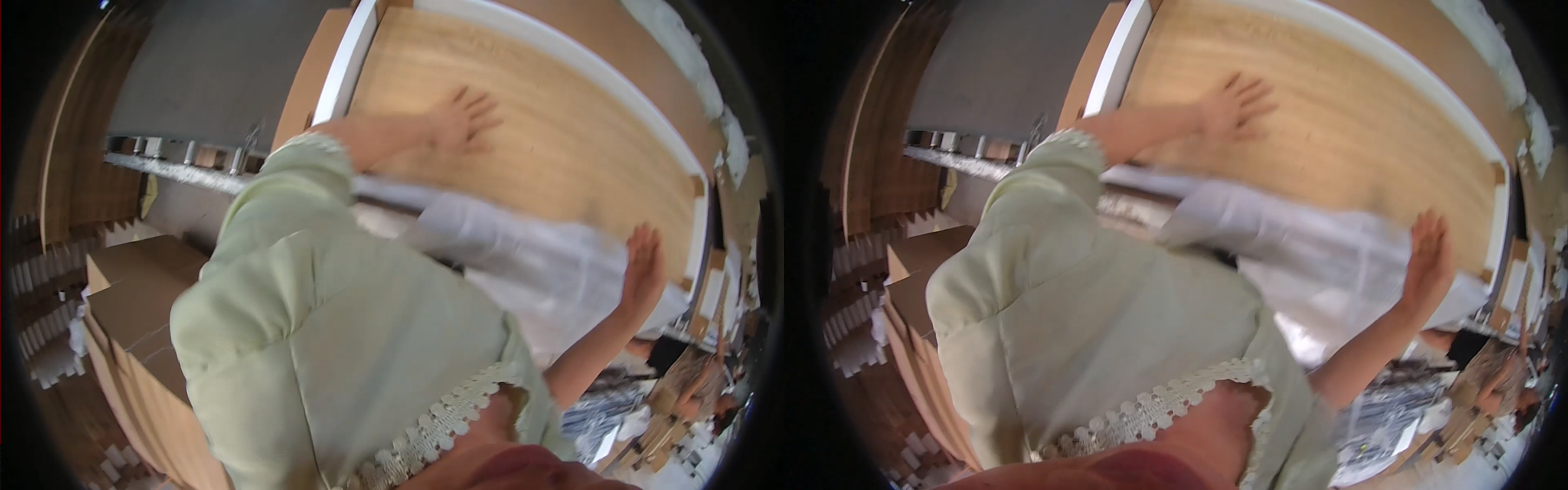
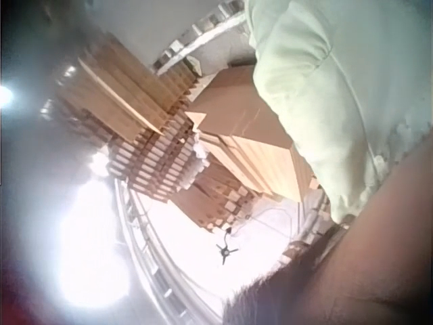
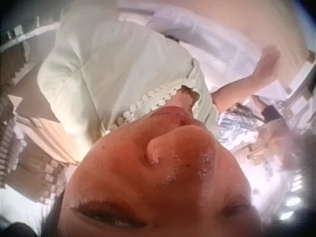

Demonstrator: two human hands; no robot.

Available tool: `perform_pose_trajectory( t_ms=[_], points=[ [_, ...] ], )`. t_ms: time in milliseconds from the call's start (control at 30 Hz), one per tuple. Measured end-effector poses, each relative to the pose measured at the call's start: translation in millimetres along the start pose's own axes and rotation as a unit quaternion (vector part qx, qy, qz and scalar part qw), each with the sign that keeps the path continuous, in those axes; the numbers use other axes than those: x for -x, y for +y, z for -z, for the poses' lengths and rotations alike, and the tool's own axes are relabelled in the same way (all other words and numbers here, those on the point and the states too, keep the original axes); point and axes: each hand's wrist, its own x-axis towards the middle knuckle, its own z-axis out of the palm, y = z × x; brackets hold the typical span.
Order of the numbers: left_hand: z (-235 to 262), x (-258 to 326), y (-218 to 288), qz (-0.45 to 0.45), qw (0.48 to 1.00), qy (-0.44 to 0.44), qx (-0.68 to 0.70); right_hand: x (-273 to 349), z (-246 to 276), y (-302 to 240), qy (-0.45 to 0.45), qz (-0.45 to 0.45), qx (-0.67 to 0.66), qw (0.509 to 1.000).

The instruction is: The person places wooden panels and white foam sheets into cardboard boxes on a conveyor belt and handles packing materials.

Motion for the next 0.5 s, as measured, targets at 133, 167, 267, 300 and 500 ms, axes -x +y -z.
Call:
perform_pose_trajectory(
  t_ms=[133, 167, 267, 300, 500],
  points=[
    [21, -38, -14, 0.001, 0.99, -0.125, 0.067, 50, -17, -15, -0.042, 0.061, 0.048, 0.996],
    [55, -46, -15, 0.044, 0.973, -0.191, 0.118, 59, -20, -21, -0.07, 0.091, 0.047, 0.992],
    [145, 45, 5, 0.206, 0.851, -0.012, 0.483, 89, 14, -10, -0.148, 0.09, 0.018, 0.985],
    [175, 84, 10, 0.249, 0.832, 0.032, 0.495, 97, 25, -3, -0.157, 0.077, 0.004, 0.985],
    [186, 342, 0, 0.513, 0.714, 0.297, 0.374, 159, -2, 70, -0.207, 0.04, -0.088, 0.973]
  ],
)
